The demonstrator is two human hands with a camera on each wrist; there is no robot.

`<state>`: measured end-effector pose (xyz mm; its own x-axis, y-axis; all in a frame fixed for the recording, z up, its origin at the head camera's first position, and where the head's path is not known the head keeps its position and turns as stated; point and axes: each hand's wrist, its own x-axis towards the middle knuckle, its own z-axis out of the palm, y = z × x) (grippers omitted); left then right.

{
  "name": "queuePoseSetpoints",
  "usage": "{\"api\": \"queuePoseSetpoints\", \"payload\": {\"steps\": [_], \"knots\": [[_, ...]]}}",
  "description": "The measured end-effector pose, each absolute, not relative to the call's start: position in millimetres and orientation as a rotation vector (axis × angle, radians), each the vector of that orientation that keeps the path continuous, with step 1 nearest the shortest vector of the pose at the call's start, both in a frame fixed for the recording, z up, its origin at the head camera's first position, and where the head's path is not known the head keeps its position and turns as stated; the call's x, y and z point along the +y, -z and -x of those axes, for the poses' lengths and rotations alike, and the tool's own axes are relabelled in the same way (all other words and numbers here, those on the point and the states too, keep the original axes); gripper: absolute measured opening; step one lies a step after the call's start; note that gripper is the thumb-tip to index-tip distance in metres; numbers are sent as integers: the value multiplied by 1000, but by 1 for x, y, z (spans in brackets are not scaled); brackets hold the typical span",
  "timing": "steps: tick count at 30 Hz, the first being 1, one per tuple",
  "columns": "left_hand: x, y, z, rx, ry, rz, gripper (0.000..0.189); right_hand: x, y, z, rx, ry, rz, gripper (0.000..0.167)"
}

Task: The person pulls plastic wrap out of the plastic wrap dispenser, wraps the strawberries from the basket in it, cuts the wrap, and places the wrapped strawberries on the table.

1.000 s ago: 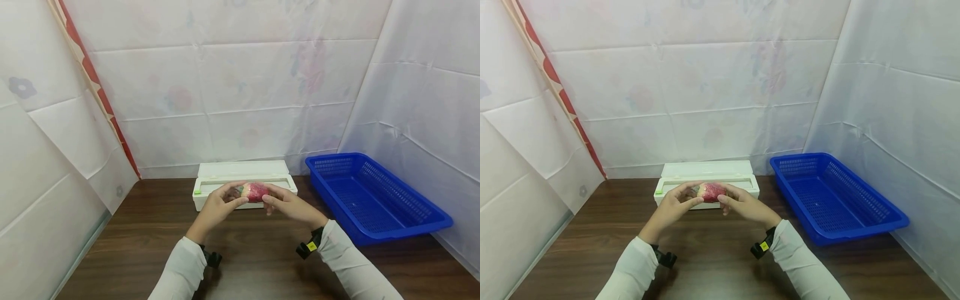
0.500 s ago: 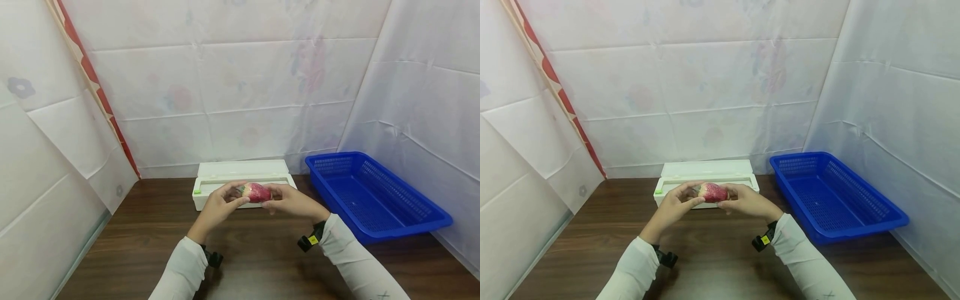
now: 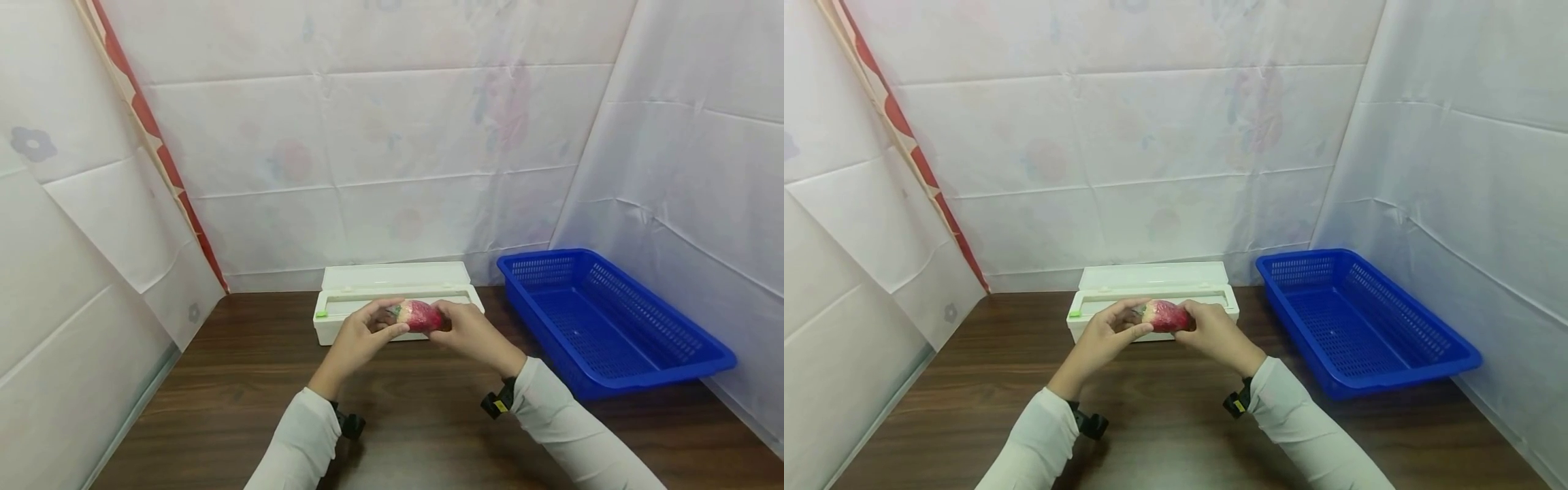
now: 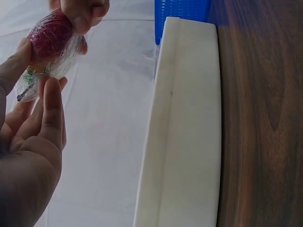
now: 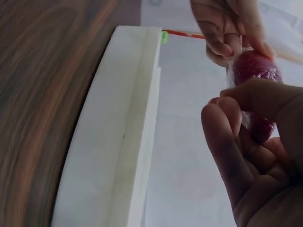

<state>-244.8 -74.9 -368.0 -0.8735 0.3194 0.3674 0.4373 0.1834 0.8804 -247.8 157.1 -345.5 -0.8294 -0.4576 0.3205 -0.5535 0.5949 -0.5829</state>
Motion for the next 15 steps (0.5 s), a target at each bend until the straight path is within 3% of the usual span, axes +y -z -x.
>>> {"api": "queuePoseSetpoints", "payload": {"steps": [5, 15], "knots": [[-76, 368, 247, -2358, 1781, 755, 47, 157, 349, 249, -2645, -916, -873, 15], [-87, 367, 248, -2466, 1888, 856, 54, 164, 349, 251, -2699, -1168, -897, 20]]}}
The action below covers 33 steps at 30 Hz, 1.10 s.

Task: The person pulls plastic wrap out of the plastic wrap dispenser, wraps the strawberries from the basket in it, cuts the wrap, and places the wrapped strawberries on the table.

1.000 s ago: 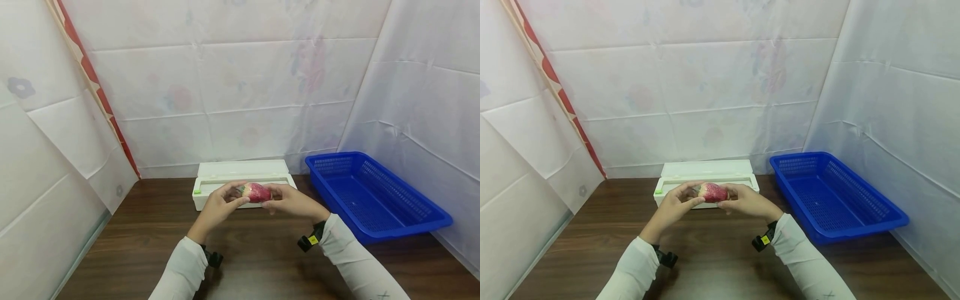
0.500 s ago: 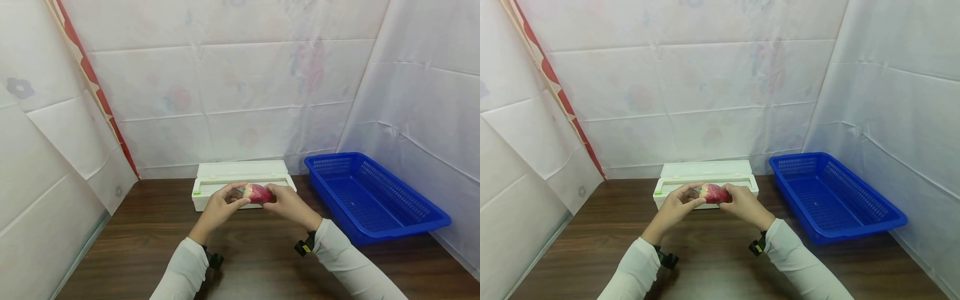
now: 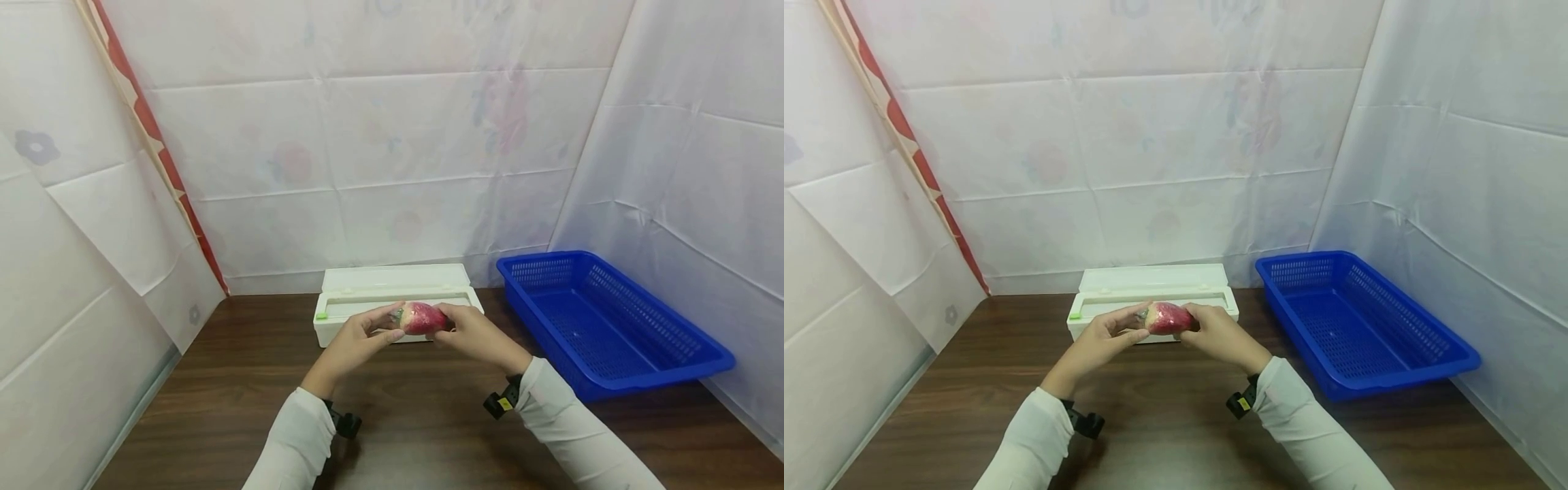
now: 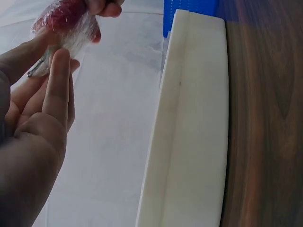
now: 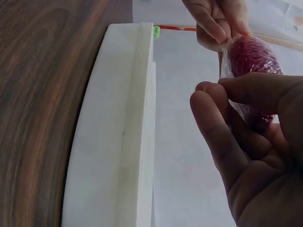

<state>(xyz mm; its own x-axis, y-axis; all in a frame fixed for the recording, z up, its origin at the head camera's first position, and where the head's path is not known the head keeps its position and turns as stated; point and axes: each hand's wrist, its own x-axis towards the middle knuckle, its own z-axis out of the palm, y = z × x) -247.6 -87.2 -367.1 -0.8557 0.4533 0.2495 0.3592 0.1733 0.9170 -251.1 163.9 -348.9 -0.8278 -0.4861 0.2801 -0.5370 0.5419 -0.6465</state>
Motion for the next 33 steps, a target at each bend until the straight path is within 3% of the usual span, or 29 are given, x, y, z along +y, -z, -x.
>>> {"api": "queuePoseSetpoints", "payload": {"steps": [5, 19, 33], "knots": [[-87, 368, 248, 2390, -1795, -861, 52, 162, 352, 252, -2663, -1266, -879, 17], [-87, 365, 249, 2467, -1766, -886, 50, 175, 358, 262, -2478, -2284, -1043, 52], [-85, 372, 250, 2383, -1849, -870, 51, 173, 367, 267, -2469, -2303, -999, 45]]}}
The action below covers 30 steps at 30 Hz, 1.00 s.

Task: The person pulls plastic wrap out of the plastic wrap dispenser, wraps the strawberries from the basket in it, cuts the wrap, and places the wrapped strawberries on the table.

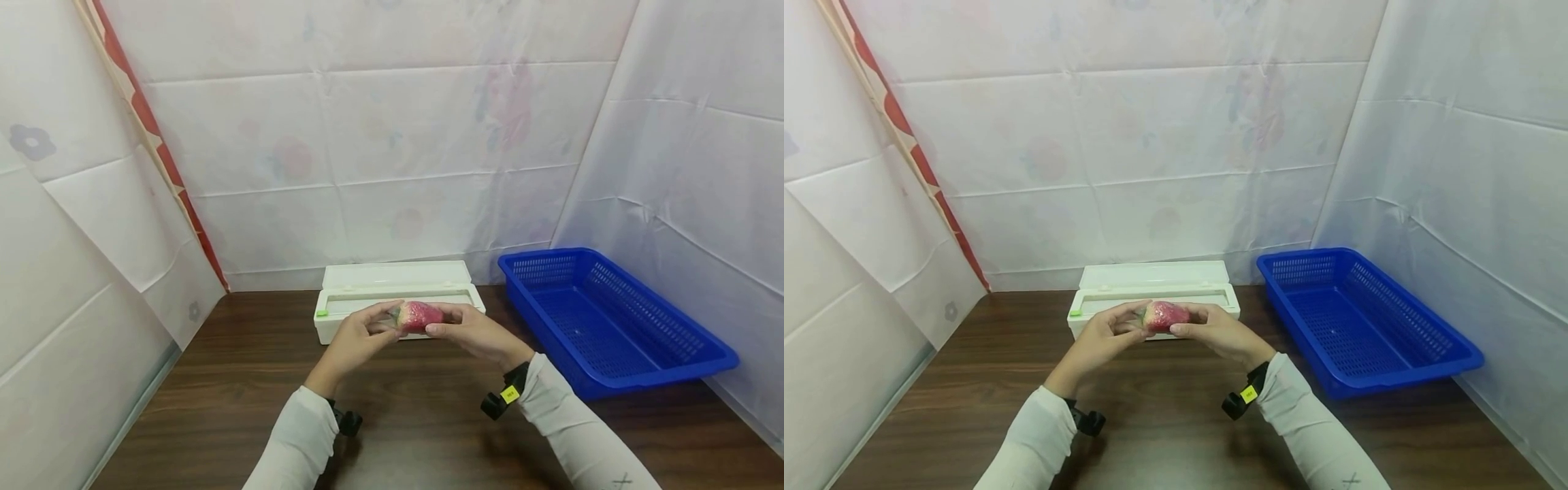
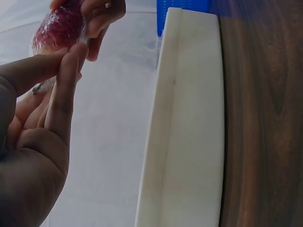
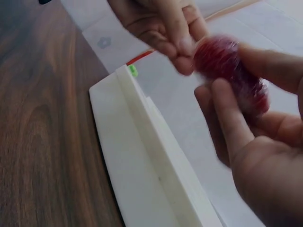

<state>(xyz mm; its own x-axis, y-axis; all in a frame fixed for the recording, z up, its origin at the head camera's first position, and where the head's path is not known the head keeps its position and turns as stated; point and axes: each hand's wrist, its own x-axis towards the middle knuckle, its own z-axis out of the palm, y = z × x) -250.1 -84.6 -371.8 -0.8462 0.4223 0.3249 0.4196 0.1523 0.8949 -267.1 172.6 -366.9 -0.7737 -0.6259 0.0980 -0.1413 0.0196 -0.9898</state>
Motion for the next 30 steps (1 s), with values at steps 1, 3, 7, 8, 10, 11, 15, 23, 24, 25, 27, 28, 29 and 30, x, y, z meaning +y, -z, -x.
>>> {"api": "queuePoseSetpoints", "payload": {"steps": [1, 3, 7, 8, 10, 11, 15, 23, 24, 25, 27, 28, 29, 30], "knots": [[-84, 372, 250, 2413, -1838, -855, 50, 172, 366, 267, 1957, 1803, 771, 45], [-82, 372, 250, 2448, -1820, -835, 49, 172, 366, 266, 1997, 1793, 752, 47], [-82, 372, 248, 2487, -1789, -800, 50, 172, 363, 265, 2045, 1796, 705, 51], [-82, 372, 248, 2488, -1784, -798, 50, 172, 363, 265, 2050, 1802, 692, 51], [-82, 372, 248, 2488, -1774, -800, 49, 172, 363, 264, 2053, 1813, 672, 51], [-83, 372, 248, 2478, -1773, -795, 50, 173, 363, 264, 2057, 1815, 665, 51], [-85, 374, 248, 2400, -1775, -781, 55, 174, 366, 263, 2107, 1774, 644, 51], [-86, 377, 250, 2534, -1580, -753, 52, 177, 373, 263, 2283, 1522, 687, 50], [-86, 377, 250, 2549, -1546, -761, 51, 177, 375, 264, 2294, 1491, 714, 50], [-86, 378, 250, 2558, -1513, -777, 51, 177, 378, 264, 2287, 1479, 730, 49], [-87, 379, 251, 2564, -1465, -815, 52, 177, 382, 264, 2247, 1488, 745, 48], [-88, 379, 251, 2557, -1451, -834, 52, 177, 384, 264, 2228, 1497, 742, 48], [-88, 380, 251, 2550, -1441, -855, 52, 176, 386, 263, 2209, 1508, 741, 48], [-88, 381, 252, 2546, -1430, -868, 52, 176, 388, 263, 2194, 1521, 741, 48]]}}
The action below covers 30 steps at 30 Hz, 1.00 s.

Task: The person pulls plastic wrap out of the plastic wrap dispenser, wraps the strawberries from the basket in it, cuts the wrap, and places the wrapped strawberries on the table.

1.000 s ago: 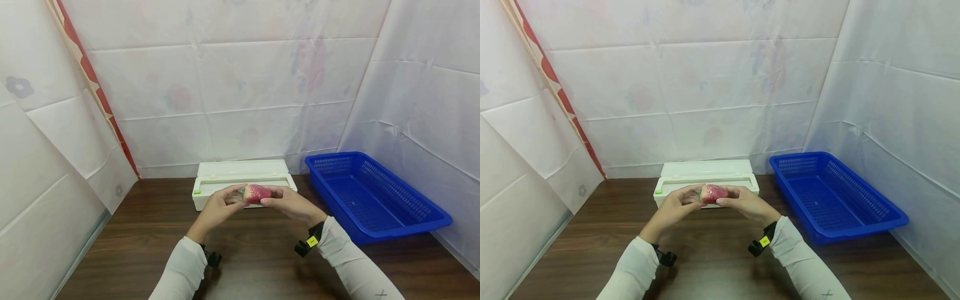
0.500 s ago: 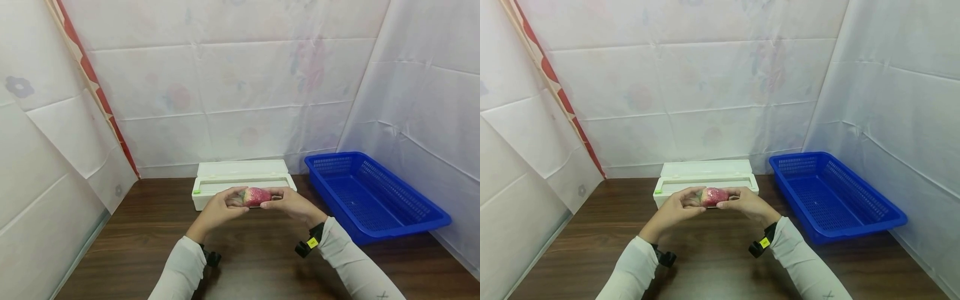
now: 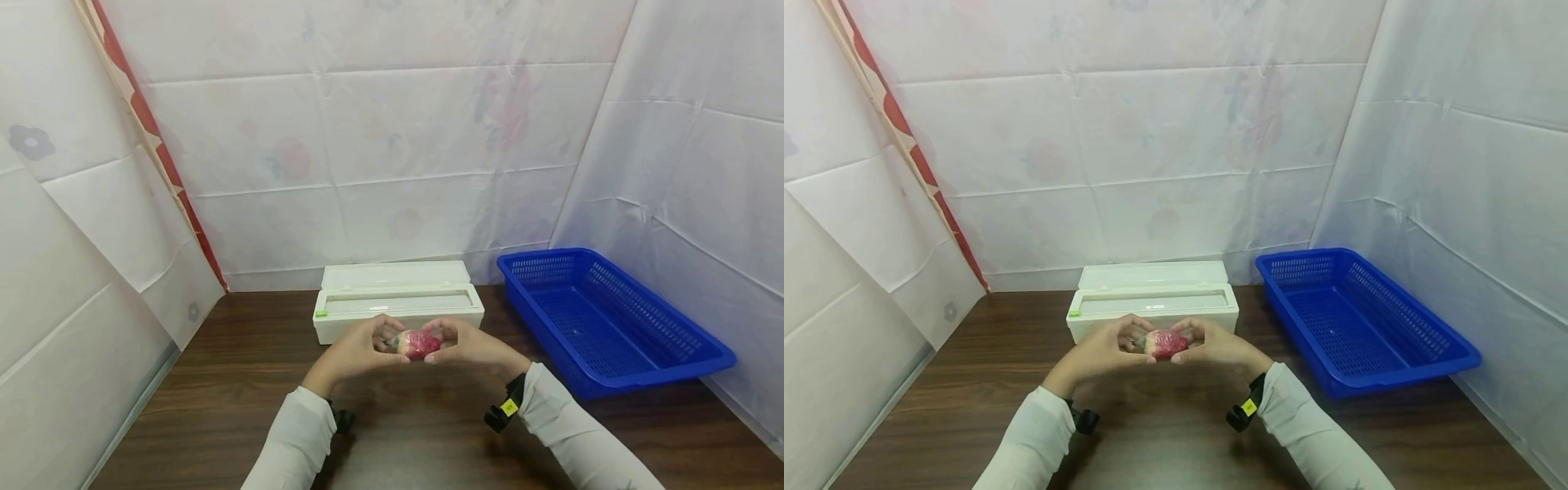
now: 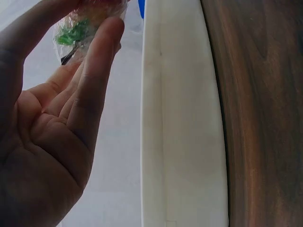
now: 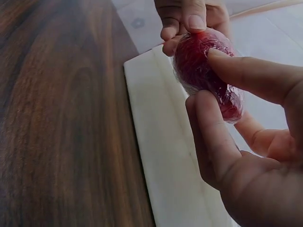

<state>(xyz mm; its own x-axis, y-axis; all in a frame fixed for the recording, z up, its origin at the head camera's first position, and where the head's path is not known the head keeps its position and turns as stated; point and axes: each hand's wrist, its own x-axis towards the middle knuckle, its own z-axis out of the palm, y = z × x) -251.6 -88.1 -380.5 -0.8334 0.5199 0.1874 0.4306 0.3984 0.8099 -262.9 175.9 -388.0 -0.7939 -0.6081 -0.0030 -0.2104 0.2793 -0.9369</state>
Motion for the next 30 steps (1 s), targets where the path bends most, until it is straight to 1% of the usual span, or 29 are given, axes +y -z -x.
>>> {"api": "queuePoseSetpoints", "payload": {"steps": [12, 22, 30], "knots": [[-91, 393, 256, 2517, -1303, -926, 40, 170, 404, 254, 2310, 1484, 740, 44], [-90, 403, 256, 2556, -1044, -901, 34, 168, 420, 251, 2553, 1121, 812, 40], [-88, 405, 256, 2575, -966, -897, 34, 166, 422, 249, 2609, 991, 868, 41]]}}
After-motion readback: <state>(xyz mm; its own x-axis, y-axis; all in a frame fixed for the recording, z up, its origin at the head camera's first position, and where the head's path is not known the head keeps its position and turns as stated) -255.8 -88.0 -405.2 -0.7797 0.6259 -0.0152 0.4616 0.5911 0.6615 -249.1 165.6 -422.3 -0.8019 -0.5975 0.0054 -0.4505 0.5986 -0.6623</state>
